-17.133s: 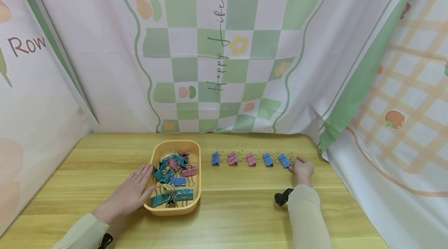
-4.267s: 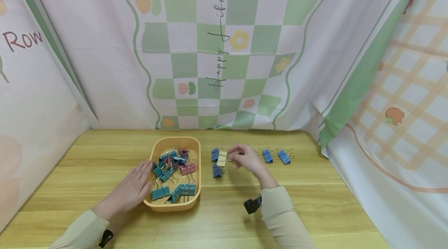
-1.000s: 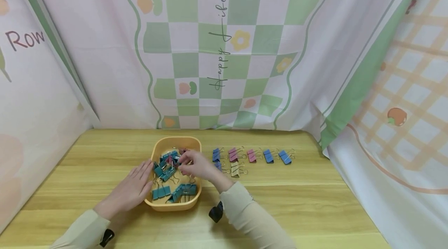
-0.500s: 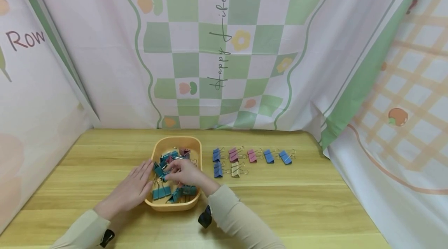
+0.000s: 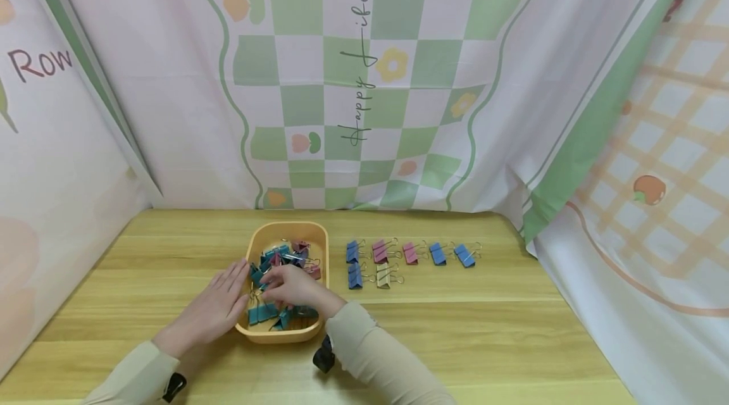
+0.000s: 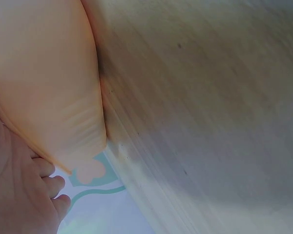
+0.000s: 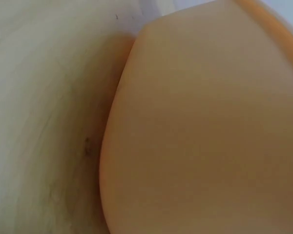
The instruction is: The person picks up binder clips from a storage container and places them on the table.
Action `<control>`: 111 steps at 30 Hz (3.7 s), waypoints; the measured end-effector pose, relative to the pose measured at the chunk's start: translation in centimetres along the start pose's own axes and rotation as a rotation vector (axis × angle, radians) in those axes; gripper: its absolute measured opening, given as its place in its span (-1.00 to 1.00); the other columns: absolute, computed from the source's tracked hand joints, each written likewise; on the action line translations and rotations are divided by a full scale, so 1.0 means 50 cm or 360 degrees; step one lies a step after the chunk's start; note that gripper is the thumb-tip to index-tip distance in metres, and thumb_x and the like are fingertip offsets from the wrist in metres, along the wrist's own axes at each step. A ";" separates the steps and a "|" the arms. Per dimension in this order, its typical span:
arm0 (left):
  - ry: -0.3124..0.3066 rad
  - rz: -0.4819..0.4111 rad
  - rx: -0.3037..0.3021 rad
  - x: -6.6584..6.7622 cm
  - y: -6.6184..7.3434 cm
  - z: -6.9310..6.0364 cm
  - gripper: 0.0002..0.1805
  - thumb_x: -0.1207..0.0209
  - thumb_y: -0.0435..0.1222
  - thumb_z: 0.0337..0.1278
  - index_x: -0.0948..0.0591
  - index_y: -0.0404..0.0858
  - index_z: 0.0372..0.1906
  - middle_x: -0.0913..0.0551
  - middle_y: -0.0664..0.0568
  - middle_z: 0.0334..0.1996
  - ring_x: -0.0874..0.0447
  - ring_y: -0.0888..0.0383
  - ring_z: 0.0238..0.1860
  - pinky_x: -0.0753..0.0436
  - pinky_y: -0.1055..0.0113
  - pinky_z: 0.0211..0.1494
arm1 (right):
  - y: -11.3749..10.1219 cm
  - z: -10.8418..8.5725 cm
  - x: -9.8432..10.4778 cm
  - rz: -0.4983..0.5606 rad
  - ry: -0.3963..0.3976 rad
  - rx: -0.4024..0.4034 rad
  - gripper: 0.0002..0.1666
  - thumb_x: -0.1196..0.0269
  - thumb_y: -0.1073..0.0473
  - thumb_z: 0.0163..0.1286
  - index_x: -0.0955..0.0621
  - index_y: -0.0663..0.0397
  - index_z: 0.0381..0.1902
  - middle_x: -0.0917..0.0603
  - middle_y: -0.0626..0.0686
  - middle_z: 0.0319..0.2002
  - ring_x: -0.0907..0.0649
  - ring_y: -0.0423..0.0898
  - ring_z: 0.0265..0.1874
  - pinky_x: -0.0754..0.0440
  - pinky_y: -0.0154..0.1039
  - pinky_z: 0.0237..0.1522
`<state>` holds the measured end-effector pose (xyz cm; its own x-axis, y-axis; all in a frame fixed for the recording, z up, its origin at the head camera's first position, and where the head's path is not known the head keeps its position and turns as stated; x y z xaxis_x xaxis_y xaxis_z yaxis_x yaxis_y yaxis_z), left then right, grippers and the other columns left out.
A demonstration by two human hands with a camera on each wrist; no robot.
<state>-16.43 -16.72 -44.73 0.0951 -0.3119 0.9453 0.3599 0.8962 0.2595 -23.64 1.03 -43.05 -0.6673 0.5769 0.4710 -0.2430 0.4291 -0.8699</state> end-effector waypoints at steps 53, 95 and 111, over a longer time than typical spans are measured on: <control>0.0005 -0.0019 0.0006 0.008 0.008 -0.003 -0.38 0.15 -0.18 0.36 -0.08 -0.51 0.35 -0.03 -0.30 0.36 0.06 -0.19 0.36 -0.02 -0.01 0.36 | 0.011 -0.025 0.059 0.0411 0.0252 -0.0040 -0.93 -0.09 0.42 0.23 -0.47 0.30 -0.30 -0.66 0.16 -0.50 -0.55 -0.12 -0.71 -0.62 -0.16 -0.61; -0.0013 -0.0022 0.0022 0.007 0.008 -0.003 -0.37 0.14 -0.19 0.36 -0.06 -0.50 0.35 -0.02 -0.30 0.36 0.05 -0.19 0.36 -0.01 0.00 0.36 | 0.048 -0.143 0.221 0.0598 0.0593 -0.0025 -0.76 -0.04 0.38 0.34 -0.40 0.49 -0.10 -0.64 0.18 -0.40 -0.64 -0.07 -0.48 -0.63 0.02 -0.23; 0.0001 -0.0008 0.0013 0.007 0.008 -0.002 -0.38 0.14 -0.19 0.36 -0.07 -0.51 0.34 -0.03 -0.31 0.36 0.05 -0.19 0.36 -0.02 0.00 0.35 | 0.092 -0.206 0.290 0.0540 0.0826 -0.0087 -0.73 -0.03 0.37 0.34 -0.38 0.49 -0.07 -0.61 0.34 -0.21 -0.64 -0.06 -0.42 -0.62 0.01 -0.18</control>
<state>-16.14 -16.51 -44.31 0.0937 -0.3169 0.9438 0.3528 0.8971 0.2661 -27.20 18.53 -38.73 -0.2686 0.9441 0.1912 -0.0316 0.1898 -0.9813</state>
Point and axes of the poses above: each hand's wrist, its own z-axis towards the middle knuckle, its own x-axis out of the back of the hand, y = z × x, the point moved 1 cm from there along z, towards the middle knuckle
